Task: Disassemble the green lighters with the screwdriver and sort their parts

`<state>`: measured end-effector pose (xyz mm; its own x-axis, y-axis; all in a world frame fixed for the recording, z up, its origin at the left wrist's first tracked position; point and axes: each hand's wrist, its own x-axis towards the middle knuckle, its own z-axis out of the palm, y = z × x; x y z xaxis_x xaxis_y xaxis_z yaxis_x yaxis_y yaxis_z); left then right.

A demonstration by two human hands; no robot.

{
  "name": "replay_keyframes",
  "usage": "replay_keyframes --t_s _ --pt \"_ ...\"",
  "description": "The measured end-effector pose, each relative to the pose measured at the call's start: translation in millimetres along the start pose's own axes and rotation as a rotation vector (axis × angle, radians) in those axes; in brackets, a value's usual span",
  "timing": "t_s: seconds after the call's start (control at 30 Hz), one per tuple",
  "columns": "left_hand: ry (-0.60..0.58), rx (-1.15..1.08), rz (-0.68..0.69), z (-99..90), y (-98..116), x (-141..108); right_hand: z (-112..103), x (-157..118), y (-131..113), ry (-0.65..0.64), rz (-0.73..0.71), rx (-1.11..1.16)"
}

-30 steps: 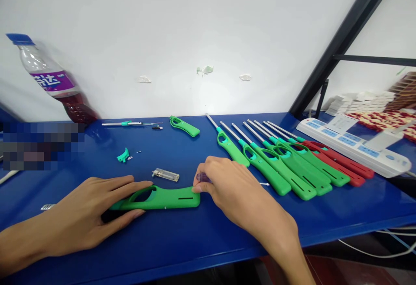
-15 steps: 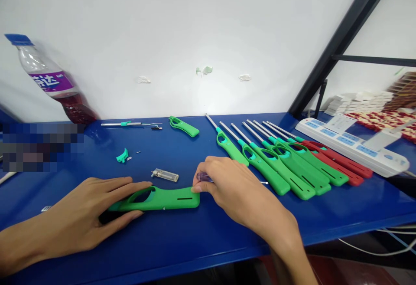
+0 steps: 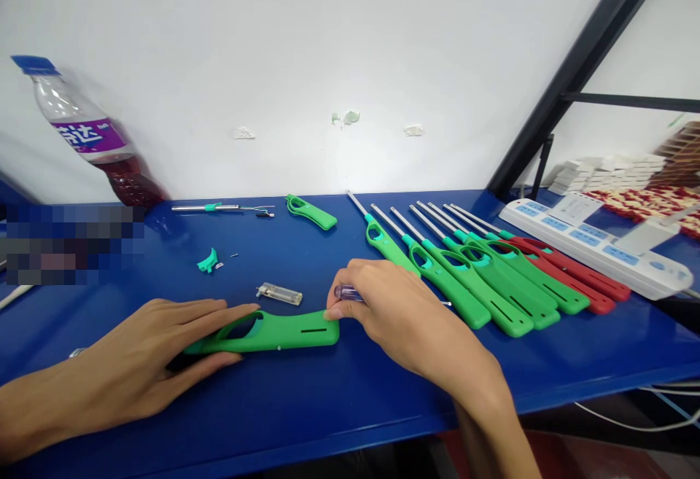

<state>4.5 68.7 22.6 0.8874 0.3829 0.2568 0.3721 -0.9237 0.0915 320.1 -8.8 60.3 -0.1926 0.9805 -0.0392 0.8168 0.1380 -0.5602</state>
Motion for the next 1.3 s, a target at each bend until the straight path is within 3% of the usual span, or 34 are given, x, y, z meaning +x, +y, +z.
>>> replay_keyframes --t_s 0.7,1.0,1.3 --pt "0.061 0.043 0.069 -5.1 0.0 -0.8 -9.2 -5.1 0.4 0.040 -0.120 0.130" --pt "0.124 0.076 0.073 -5.6 0.6 4.0 -4.2 -5.8 -1.5 0.164 -0.089 0.054" --pt "0.024 0.061 0.069 -12.3 1.2 2.6 -7.3 -1.2 -1.4 0.107 -0.156 0.161"
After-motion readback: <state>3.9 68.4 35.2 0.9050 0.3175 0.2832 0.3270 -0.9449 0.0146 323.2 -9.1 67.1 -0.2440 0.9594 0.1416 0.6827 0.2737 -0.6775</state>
